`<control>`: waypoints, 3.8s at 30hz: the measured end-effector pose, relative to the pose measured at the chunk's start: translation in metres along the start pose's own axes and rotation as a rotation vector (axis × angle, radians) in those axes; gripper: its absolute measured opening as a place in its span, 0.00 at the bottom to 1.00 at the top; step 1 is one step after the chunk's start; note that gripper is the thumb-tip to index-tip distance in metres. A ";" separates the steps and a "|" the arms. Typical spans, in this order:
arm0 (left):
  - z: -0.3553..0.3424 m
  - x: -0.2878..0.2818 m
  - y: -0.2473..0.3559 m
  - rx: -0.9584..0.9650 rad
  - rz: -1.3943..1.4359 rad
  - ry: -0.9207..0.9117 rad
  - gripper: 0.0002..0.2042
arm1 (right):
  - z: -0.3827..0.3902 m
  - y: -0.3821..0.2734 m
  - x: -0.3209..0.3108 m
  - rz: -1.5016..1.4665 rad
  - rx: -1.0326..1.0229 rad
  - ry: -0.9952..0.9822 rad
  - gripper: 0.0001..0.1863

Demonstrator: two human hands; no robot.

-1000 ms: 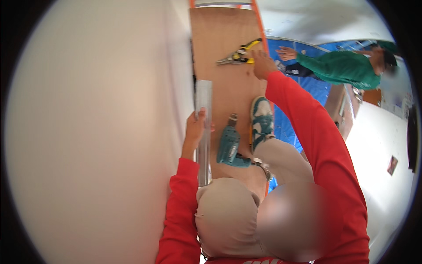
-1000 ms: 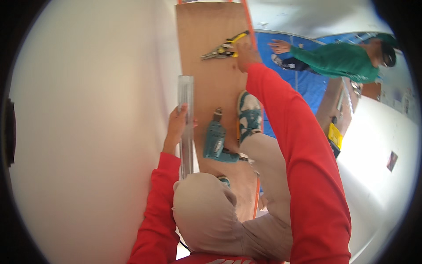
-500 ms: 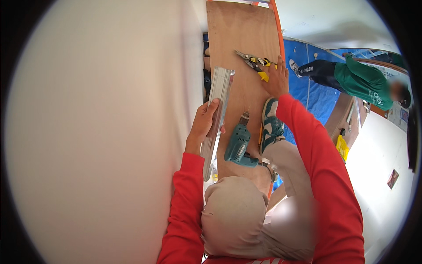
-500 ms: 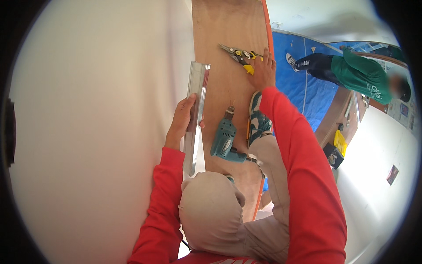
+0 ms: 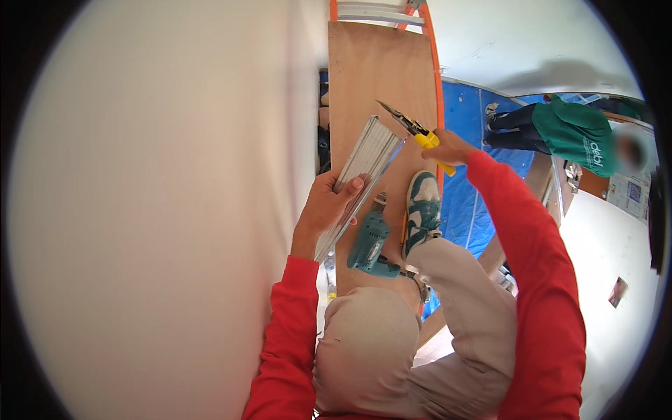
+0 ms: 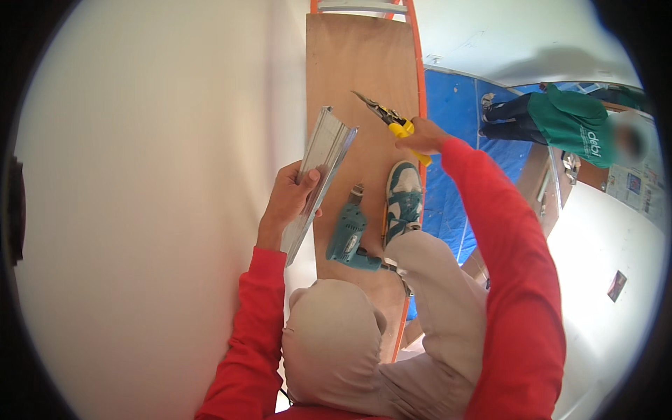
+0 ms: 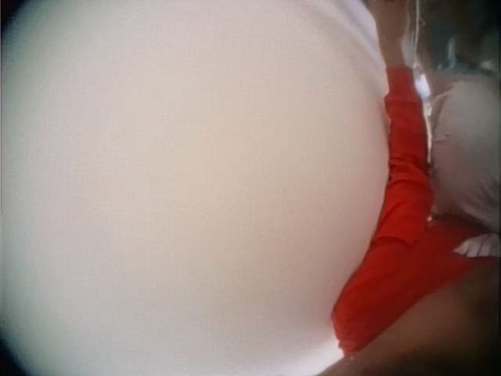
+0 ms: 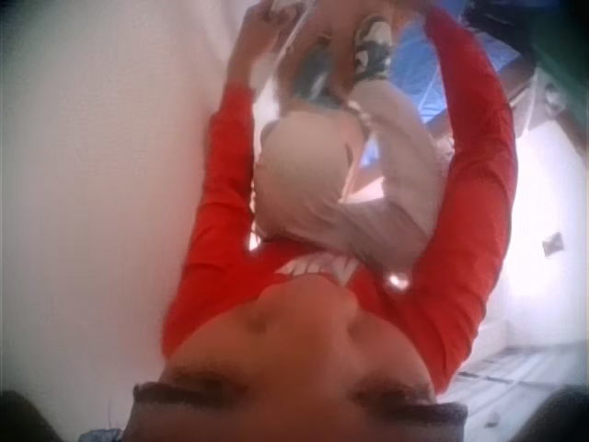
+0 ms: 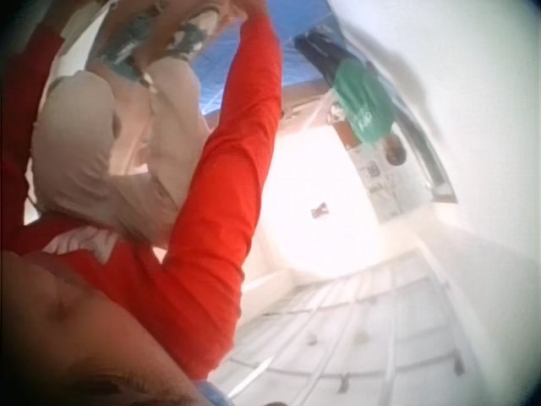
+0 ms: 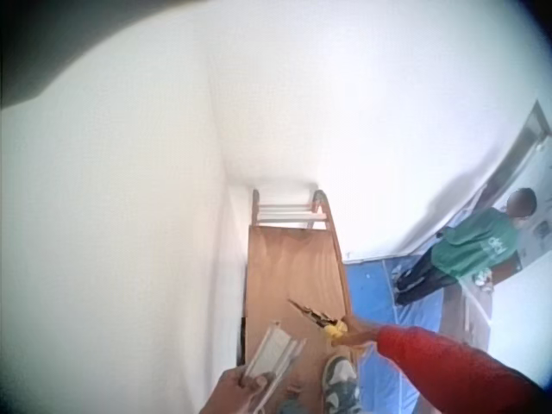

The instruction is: The person uses tin snips to cut a long metal profile into shorter segments while standing on a ladder. They repeatedly cut the profile, inspect the cut edges, and place the cut pieces onto the ceiling framework.

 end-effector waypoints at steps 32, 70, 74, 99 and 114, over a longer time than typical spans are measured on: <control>0.129 0.263 0.293 0.748 -0.784 -0.645 0.33 | 0.556 -0.020 -0.069 -0.600 -0.081 1.165 0.47; 0.143 0.282 0.290 1.011 -0.761 -0.746 0.25 | 0.582 -0.039 0.007 -0.536 0.155 1.228 0.49; 0.135 0.276 0.285 0.802 -0.777 -0.738 0.23 | 0.597 -0.057 -0.009 -0.479 0.177 1.285 0.48; 0.140 0.215 0.323 0.783 -0.690 -0.675 0.36 | 0.506 -0.149 -0.022 -0.876 -0.148 0.743 0.40; 0.186 0.266 0.331 0.777 -0.675 -0.977 0.34 | 0.594 -0.129 -0.019 -0.864 -0.225 0.892 0.51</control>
Point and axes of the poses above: each hand's wrist, its own z-axis away from the middle knuckle, its own x-axis out of the palm, y = z × x, the point moved 6 cm from there along -z, towards the middle knuckle, and after that the axes turned 6 degrees about z, right-handed, at the moved point
